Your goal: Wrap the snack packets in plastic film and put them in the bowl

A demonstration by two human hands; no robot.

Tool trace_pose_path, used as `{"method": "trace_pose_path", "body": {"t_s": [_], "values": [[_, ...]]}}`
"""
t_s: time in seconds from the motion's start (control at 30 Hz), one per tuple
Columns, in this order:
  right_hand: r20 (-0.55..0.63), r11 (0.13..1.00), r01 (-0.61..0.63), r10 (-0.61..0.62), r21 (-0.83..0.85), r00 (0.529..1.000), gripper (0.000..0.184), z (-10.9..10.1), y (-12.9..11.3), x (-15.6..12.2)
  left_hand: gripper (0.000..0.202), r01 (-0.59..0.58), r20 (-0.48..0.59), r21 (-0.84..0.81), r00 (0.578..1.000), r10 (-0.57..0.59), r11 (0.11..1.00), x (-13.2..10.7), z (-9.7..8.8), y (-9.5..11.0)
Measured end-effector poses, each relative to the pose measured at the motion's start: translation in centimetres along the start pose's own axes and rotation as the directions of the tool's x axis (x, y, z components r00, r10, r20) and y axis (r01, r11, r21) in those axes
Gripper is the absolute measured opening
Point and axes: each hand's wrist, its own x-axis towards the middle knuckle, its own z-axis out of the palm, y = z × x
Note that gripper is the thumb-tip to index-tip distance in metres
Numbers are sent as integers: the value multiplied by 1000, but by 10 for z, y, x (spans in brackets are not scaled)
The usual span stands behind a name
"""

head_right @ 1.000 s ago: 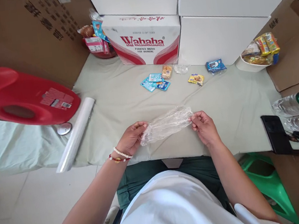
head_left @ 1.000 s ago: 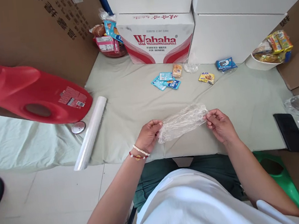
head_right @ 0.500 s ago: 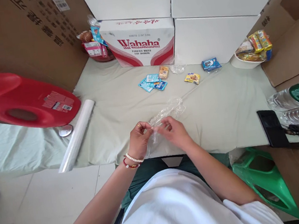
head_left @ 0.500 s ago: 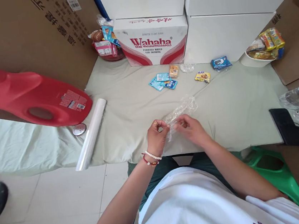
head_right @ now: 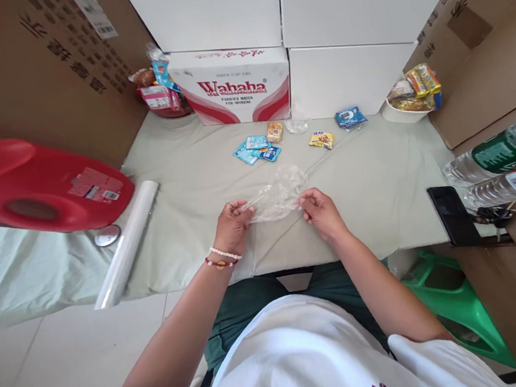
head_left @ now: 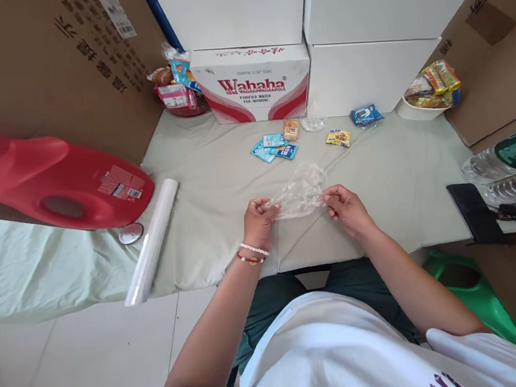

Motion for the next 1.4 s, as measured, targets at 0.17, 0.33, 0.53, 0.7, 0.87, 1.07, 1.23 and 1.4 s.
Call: {"method": "trace_pose_path", "body": {"t_s": [0.17, 0.33, 0.53, 0.7, 0.87, 1.07, 1.23, 1.4], "values": [[-109, 1000, 23, -23, -4, 994, 36, -27, 11, -6, 45, -53, -49, 128, 997, 59, 990, 8, -13, -7], [-38, 900, 30, -51, -434, 998, 29, -61, 11, -15, 49, -136, 0, 393, 989, 148, 909, -4, -40, -5], [149, 437, 256, -265, -862, 953, 39, -61, -28, 13, 71, -375, 293, 843, 921, 257, 386, -2, -31, 24], [170, 349, 235, -207, -907, 963, 18, 5, -13, 54, 41, -311, 239, 883, 943, 233, 352, 26, 44, 21], [63, 599, 282, -360, -749, 931, 15, 5, 9, 68, 28, -315, 190, 837, 934, 303, 447, 39, 54, -1], [-148, 893, 26, -104, -450, 984, 21, -38, 13, 69, 30, -214, 52, 805, 955, 293, 553, 58, 7, 3], [-166, 881, -40, -44, -472, 985, 18, -48, 14, 83, 21, -125, -80, 814, 943, 323, 567, 71, -19, 17], [-126, 852, -12, -64, -524, 990, 18, -39, 14, 88, 25, -423, 228, 887, 748, 623, 184, 51, -11, 19]]}}
